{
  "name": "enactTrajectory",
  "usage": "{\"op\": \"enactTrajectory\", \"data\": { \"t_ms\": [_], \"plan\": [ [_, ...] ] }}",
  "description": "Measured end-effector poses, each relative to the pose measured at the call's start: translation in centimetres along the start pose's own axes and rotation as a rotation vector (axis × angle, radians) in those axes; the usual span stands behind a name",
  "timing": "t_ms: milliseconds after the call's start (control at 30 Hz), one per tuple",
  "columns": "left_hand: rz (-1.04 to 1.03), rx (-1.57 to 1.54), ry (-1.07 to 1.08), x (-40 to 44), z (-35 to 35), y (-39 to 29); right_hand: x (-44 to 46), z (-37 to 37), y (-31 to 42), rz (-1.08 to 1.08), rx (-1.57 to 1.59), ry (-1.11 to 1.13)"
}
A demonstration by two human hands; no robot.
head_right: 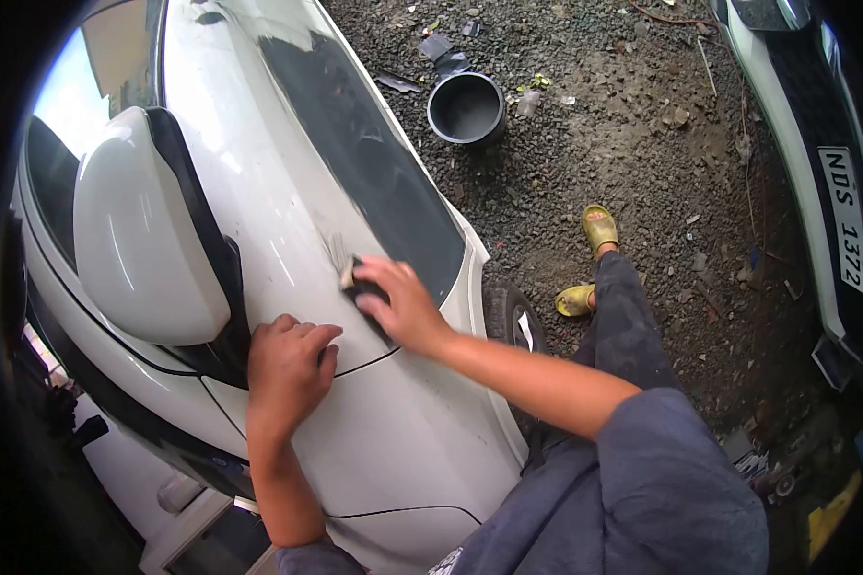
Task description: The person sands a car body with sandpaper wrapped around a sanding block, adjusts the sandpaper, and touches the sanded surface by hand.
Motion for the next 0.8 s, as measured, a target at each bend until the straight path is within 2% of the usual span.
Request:
{"op": "enactTrajectory", "data": {
  "t_ms": [33,133,200,333,400,500,633,667,733,800],
  "plan": [
    [-0.002,0.001,-0.007,0.1,0.1,0.0,-1.2,-0.1,0.7,-0.061,0.016,0.023],
    [-0.001,-0.007,0.002,-0.1,-0.1,0.0,2.0,0.3,-1.4,-0.033,-0.022,-0.043],
    [0.007,-0.016,0.005,-0.1,0.0,0.1,4.3,0.4,-4.4,-0.271,0.122,-0.133],
    [0.001,-0.027,0.001,0.0,0.0,0.2,0.6,0.2,0.7,-0.127,-0.054,-0.027],
    [-0.005,-0.01,0.001,-0.1,0.1,0.0,0.6,0.2,0.0,-0.057,-0.092,-0.05],
    [0.003,-0.017,0.002,-0.1,0.1,0.1,2.8,0.8,-3.5,-0.304,0.081,-0.117],
    [0.002,-0.015,0.009,0.2,0.1,0.2,0.4,0.2,-0.1,-0.117,-0.063,-0.062],
    [0.004,-0.008,0.012,0.2,0.1,0.1,0.1,0.1,0.2,-0.132,-0.039,-0.057],
    [0.007,-0.008,0.024,-0.3,-0.2,0.1,1.2,0.3,-1.4,-0.058,-0.029,-0.126],
    [0.002,-0.014,0.003,-0.1,0.0,0.1,2.6,0.7,-4.6,-0.287,0.092,-0.182]
  ]
}}
Point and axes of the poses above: each hand's wrist, its own x-axis towards the middle knuckle, its own z-axis out of the back of the hand, y = z × x, the point moved 8 cm from there along x, towards the middle knuckle, and after that the axes turned 12 degrees about z, right-handed, at the moved point
